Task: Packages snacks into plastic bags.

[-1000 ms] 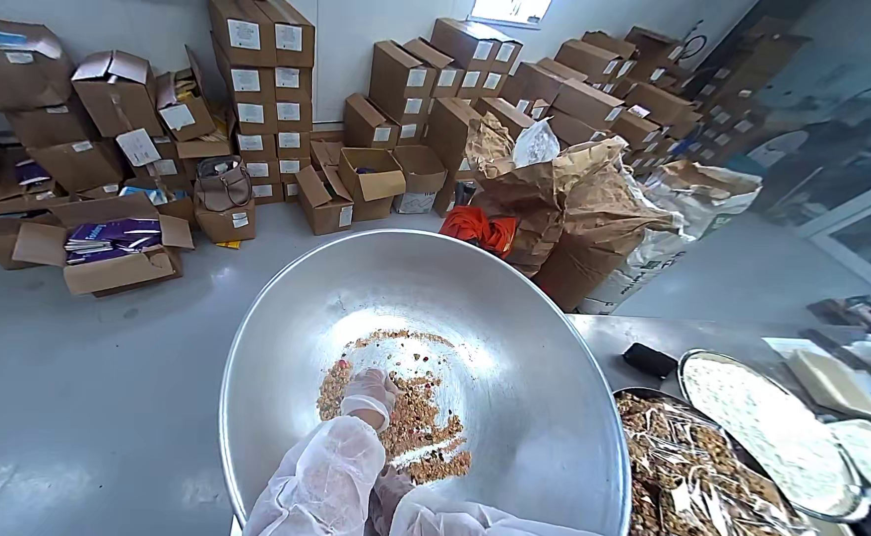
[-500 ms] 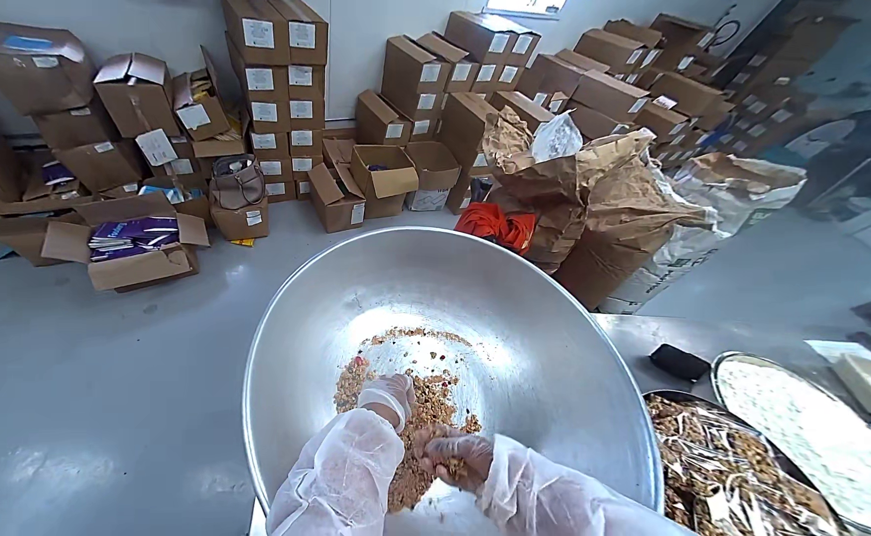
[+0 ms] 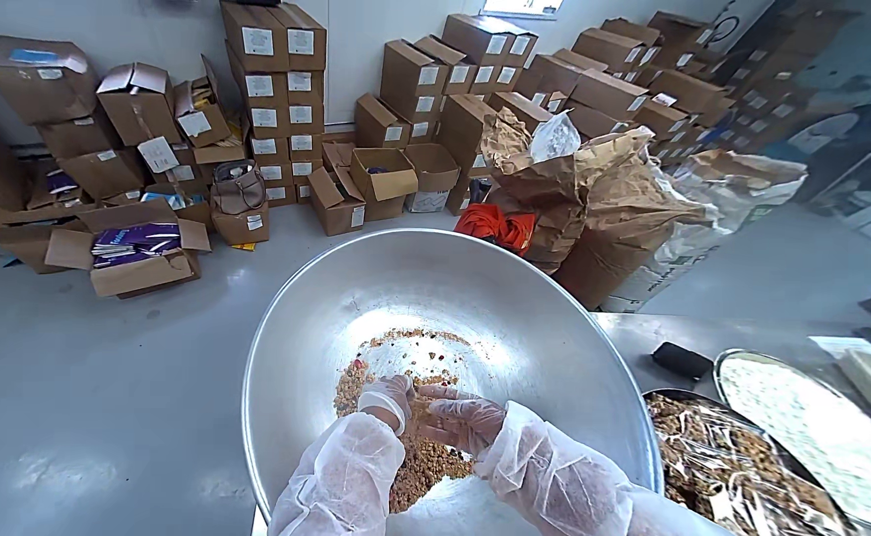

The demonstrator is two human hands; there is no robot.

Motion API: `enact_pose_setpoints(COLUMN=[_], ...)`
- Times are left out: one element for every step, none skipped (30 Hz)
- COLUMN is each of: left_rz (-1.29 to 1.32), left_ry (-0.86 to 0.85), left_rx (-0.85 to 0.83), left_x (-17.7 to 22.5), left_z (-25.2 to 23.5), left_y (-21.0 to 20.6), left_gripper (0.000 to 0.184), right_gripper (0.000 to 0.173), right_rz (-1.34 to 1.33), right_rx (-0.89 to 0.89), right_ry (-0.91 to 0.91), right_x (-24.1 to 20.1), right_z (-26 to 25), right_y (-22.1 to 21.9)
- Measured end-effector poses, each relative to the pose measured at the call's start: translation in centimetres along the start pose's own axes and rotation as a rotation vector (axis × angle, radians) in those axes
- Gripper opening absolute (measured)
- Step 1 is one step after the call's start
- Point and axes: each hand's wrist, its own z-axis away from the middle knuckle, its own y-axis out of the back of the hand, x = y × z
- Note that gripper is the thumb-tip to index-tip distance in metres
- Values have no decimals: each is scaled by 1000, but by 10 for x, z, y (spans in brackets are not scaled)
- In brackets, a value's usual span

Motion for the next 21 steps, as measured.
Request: enact_pose_setpoints(left_rz=[-9, -14, -16, -23, -31, -30, -29, -20, -3, 23, 51, 86, 145, 223, 314, 407, 490, 570, 661, 769, 877], left_ry=[3, 15, 37, 69, 108, 140, 162, 167, 154, 127, 85, 32, -25, -76, -111, -136, -154, -160, -167, -176, -184], left_rx=[9, 12, 14, 17, 24, 42, 53, 67, 76, 82, 83, 77, 70, 62, 65, 79, 96, 115, 139, 165, 197], left_x=[-1, -2, -2, -1, -1, -3, -5, -7, -8, -9, -9, -9, -8, -8, -9, -13, -17, -21, -23, -25, -26], left_z=[-1, -1, 0, 3, 4, 4, 3, 3, 3, 4, 6, 8, 11, 13, 14, 13, 10, 9, 10, 13, 17], left_y=[-1, -1, 0, 2, 4, 4, 5, 6, 8, 10, 12, 14, 16, 17, 18, 17, 15, 15, 17, 20, 24], left_gripper=[47, 46, 45, 42, 39, 36, 33, 32, 30, 29, 28, 27, 26, 26, 24, 21, 20, 20, 20, 20, 23], right_gripper=[35, 35, 36, 36, 35, 34, 34, 41, 53, 67, 82, 95, 104, 106, 103, 96, 84, 71, 62, 58, 57], right_rz=[19, 55, 92, 128, 161, 218, 310, 453, 653, 863, 1067, 1224, 1303, 1328, 1311, 1247, 1131, 967, 804, 683, 605], right_rx=[-2, -11, -19, -19, 0, 27, 43, 41, 22, 4, -12, -28, -50, -81, -112, -137, -150, -160, -194, -246, -291], right_ry=[0, -3, -11, -14, -11, 4, 32, 73, 123, 160, 194, 223, 247, 243, 242, 251, 279, 298, 300, 310, 339], right_x=[-2, -4, -6, -7, -6, -5, -3, 0, 5, 11, 19, 27, 35, 40, 44, 47, 51, 54, 55, 55, 53], right_z=[0, 1, 1, 0, -3, -6, -11, -17, -27, -39, -52, -65, -76, -81, -82, -83, -85, -86, -86, -85, -83], right_y=[0, 1, 2, 4, 6, 7, 10, 12, 17, 23, 29, 32, 34, 32, 29, 27, 27, 26, 25, 25, 26])
